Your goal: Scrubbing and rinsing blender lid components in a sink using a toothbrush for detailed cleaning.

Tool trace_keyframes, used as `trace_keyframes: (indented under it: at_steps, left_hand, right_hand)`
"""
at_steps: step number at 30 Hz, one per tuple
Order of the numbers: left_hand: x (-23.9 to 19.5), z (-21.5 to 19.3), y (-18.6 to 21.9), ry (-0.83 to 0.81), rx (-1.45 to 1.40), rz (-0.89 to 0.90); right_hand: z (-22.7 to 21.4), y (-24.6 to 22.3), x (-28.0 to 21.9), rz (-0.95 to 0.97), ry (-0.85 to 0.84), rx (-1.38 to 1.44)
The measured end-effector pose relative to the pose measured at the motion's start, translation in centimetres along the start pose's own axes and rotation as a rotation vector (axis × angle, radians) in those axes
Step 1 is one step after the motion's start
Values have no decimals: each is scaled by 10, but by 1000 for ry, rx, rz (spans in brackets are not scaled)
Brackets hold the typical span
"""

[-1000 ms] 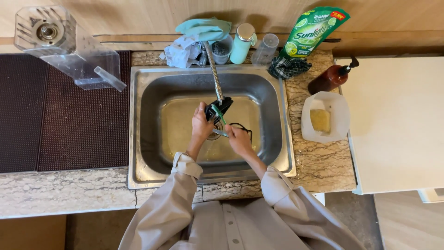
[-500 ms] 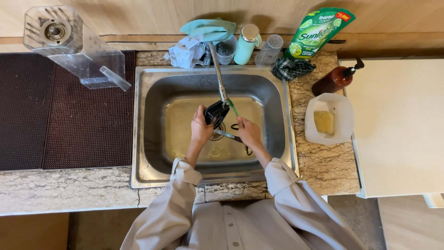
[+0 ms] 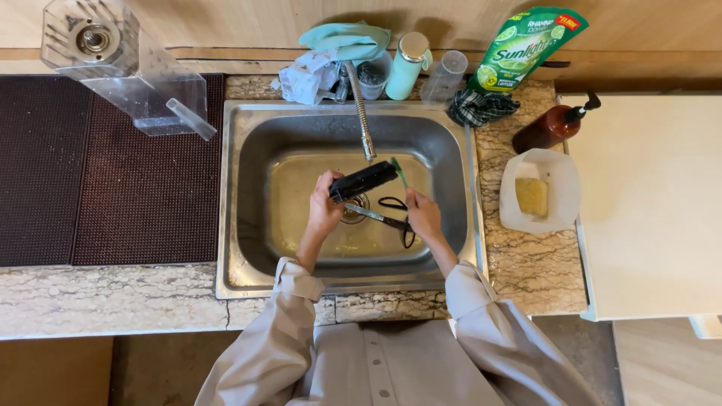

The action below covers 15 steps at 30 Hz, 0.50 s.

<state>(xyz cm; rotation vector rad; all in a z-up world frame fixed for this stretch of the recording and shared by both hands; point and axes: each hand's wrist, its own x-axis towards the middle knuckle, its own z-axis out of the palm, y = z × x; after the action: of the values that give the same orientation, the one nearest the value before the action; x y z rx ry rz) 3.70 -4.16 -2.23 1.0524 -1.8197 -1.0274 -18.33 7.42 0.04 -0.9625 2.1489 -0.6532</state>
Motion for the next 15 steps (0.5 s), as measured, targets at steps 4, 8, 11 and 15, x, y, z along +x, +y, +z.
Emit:
trace_keyframes:
  at_steps: [4, 8, 11, 15]
  left_hand:
    - [-6, -3, -3, 12, -31, 70]
    - [-3, -7, 4, 12, -159, -20]
    - [-6, -10, 27, 80, -444, -287]
    - [-14, -3, 49, 223, -835, -644]
  right_hand:
    - [-12, 6, -2, -14, 27, 45]
    - [-21, 1, 2, -32, 56, 71]
    - [-17, 3, 2, -38, 39, 106]
    - [-5, -8, -7, -156, -44, 263]
